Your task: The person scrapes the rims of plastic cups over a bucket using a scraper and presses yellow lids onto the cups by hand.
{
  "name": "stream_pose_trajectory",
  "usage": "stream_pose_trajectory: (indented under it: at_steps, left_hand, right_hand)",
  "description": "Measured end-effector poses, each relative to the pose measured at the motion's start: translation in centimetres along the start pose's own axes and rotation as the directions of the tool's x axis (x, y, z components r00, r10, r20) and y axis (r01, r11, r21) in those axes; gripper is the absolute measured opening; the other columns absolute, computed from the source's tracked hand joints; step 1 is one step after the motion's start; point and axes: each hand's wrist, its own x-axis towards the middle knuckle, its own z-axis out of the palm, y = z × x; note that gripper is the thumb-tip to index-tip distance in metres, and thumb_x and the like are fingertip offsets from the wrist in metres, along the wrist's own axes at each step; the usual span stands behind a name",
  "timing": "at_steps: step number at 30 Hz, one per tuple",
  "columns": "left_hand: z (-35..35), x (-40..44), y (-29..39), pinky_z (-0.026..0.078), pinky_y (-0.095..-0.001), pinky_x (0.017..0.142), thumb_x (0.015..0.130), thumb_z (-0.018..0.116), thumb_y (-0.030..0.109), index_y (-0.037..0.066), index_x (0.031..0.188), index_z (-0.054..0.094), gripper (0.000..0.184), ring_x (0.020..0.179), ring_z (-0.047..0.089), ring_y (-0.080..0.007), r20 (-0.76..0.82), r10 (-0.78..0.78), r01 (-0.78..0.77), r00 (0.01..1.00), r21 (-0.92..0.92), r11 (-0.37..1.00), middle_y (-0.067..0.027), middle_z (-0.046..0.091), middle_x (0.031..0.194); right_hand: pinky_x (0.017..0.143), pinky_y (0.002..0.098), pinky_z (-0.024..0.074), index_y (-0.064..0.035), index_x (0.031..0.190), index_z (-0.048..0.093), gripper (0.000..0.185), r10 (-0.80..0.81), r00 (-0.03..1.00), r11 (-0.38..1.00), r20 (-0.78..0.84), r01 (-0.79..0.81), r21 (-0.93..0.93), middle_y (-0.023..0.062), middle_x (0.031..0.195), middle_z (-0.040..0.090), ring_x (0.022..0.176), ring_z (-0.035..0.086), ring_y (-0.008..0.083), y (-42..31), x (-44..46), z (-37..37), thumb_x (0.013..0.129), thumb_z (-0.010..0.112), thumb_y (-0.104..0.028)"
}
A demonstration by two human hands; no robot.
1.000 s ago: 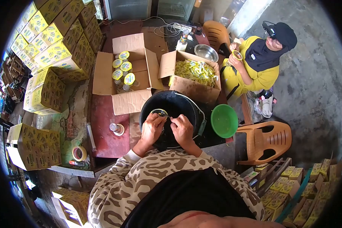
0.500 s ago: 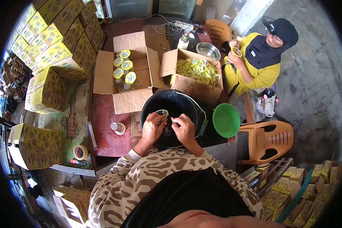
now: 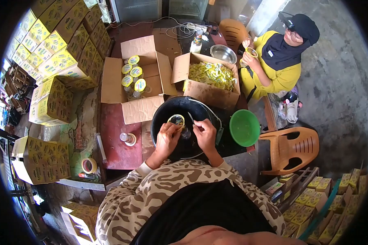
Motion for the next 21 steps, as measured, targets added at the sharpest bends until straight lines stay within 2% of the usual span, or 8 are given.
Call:
stream_pose_trajectory:
  at_steps: [3, 5, 12, 18, 21]
  left_hand:
    - [0.0, 0.0, -0.4, 0.051, -0.0419, 0.073, 0.078, 0.073, 0.0, 0.003, 0.093, 0.068, 0.016, 0.081, 0.061, -0.0323, 0.022, -0.025, 0.026, 0.999, -0.013, 1.0, -0.0126, 0.063, 0.086]
    - [-0.1, 0.1, -0.3, 0.052, -0.0411, 0.072, 0.079, 0.074, 0.002, 0.001, 0.097, 0.067, 0.019, 0.082, 0.062, -0.0311, 0.054, 0.008, -0.011, 0.998, 0.063, 0.998, -0.0131, 0.064, 0.088]
    - [0.0, 0.1, -0.1, 0.05, -0.0424, 0.069, 0.084, 0.074, 0.008, 0.001, 0.1, 0.071, 0.017, 0.079, 0.06, -0.0314, 0.012, 0.018, -0.019, 1.0, 0.111, 0.994, -0.0131, 0.063, 0.086]
    - [0.1, 0.0, 0.3, 0.05, -0.0415, 0.066, 0.086, 0.072, 0.009, 0.003, 0.102, 0.073, 0.018, 0.077, 0.06, -0.0308, 0.071, -0.018, 0.009, 0.997, 0.124, 0.992, -0.0114, 0.063, 0.085]
    - [0.6, -0.4, -0.1, 0.051, -0.0414, 0.065, 0.085, 0.072, 0.009, 0.003, 0.102, 0.073, 0.018, 0.076, 0.06, -0.0307, 0.052, 0.035, -0.04, 0.998, 0.099, 0.994, -0.0113, 0.063, 0.084]
  right_hand:
    - [0.058, 0.0352, 0.0479, -0.0013, 0.09, 0.068, 0.012, -0.061, 0.998, 0.996, 0.026, 0.062, -0.06, 0.0107, 0.076, 0.057, 0.066, 0.061, 0.0262, -0.5, -0.4, -0.4, 0.08, 0.073, 0.004]
    - [0.059, 0.037, 0.0483, -0.0035, 0.09, 0.069, 0.014, -0.207, 0.975, 0.961, 0.083, 0.219, -0.167, 0.0096, 0.076, 0.056, 0.069, 0.061, 0.0268, -1.2, -0.8, -0.2, 0.079, 0.074, 0.003]
    - [0.06, 0.0384, 0.0488, -0.006, 0.095, 0.072, 0.021, -0.249, 0.962, 0.939, 0.11, 0.267, -0.216, 0.0071, 0.078, 0.056, 0.071, 0.06, 0.0256, -1.8, -1.0, -0.2, 0.076, 0.075, 0.001]
    - [0.06, 0.0381, 0.0486, -0.0056, 0.095, 0.072, 0.019, -0.308, 0.941, 0.886, 0.144, 0.338, -0.316, 0.0063, 0.077, 0.054, 0.071, 0.06, 0.0248, -1.5, -1.0, 0.0, 0.077, 0.074, 0.0]
    - [0.06, 0.0388, 0.0484, -0.0047, 0.094, 0.071, 0.017, -0.259, 0.957, 0.92, 0.128, 0.285, -0.269, 0.0077, 0.077, 0.054, 0.071, 0.06, 0.0259, -1.5, -0.8, 0.3, 0.077, 0.074, 0.0]
